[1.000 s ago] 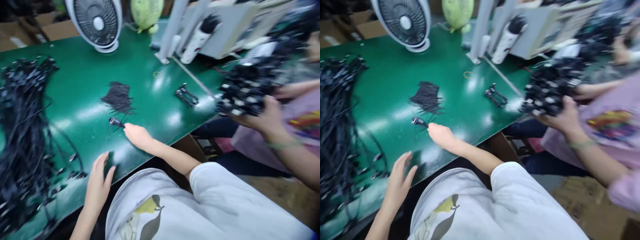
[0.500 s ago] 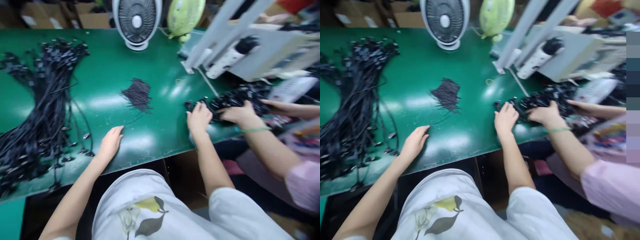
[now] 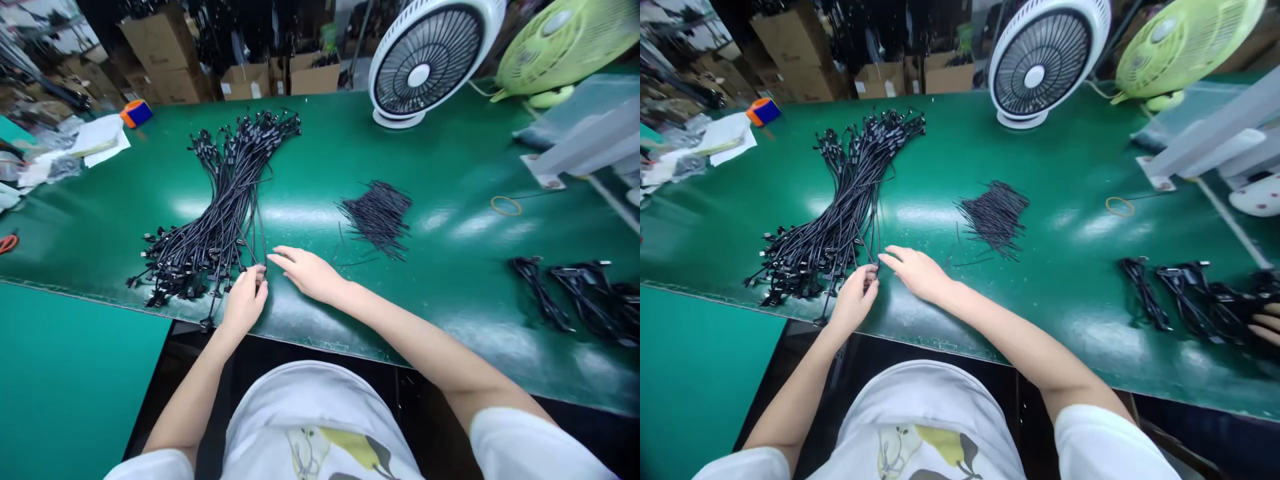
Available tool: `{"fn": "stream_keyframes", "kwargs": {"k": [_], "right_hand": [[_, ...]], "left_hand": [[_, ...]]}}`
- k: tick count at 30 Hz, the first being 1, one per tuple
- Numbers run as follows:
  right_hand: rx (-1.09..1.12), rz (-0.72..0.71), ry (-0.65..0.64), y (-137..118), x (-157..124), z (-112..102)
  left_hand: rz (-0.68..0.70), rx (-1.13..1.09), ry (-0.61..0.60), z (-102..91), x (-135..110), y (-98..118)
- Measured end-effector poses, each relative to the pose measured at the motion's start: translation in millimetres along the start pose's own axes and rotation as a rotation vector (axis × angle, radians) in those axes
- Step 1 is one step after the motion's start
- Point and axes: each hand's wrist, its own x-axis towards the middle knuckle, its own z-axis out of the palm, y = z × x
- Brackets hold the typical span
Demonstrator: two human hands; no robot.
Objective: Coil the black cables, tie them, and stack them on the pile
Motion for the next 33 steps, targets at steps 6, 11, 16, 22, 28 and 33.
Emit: {"fn": "stream_keyframes", "kwargs": {"k": [6, 11, 16, 22, 28, 33], "right_hand": [[-0.289, 0.013, -0.047, 20.5, 122.4, -11.6], [-0.408, 0.052, -0.133, 40.0, 163.7, -34.5], [-0.460, -0.029, -0.266, 60.6, 127.6, -19.8], [-0.414, -0.126, -0.177, 36.2, 164.3, 3.3], [-0.404, -0.242, -0.077, 4.8, 230.4, 6.6], [-0.407, -0.548, 0.103, -20.2, 199.3, -54.6]], "left_hand": [[-0.121, -0.871, 0.062, -44.6, 7.1, 10.5], [-0.032, -0.764, -0.033, -62.9, 7.9, 14.4], [0.029, -0.069, -0.170, -84.8, 1.9, -26.9], [0.037, 0.704, 0.205, -90.5, 50.2, -65.3], [0.044, 0.785, 0.226, -98.4, 68.2, -75.0], [0.122, 0.410, 0.260, -125.0, 37.6, -85.5]]}}
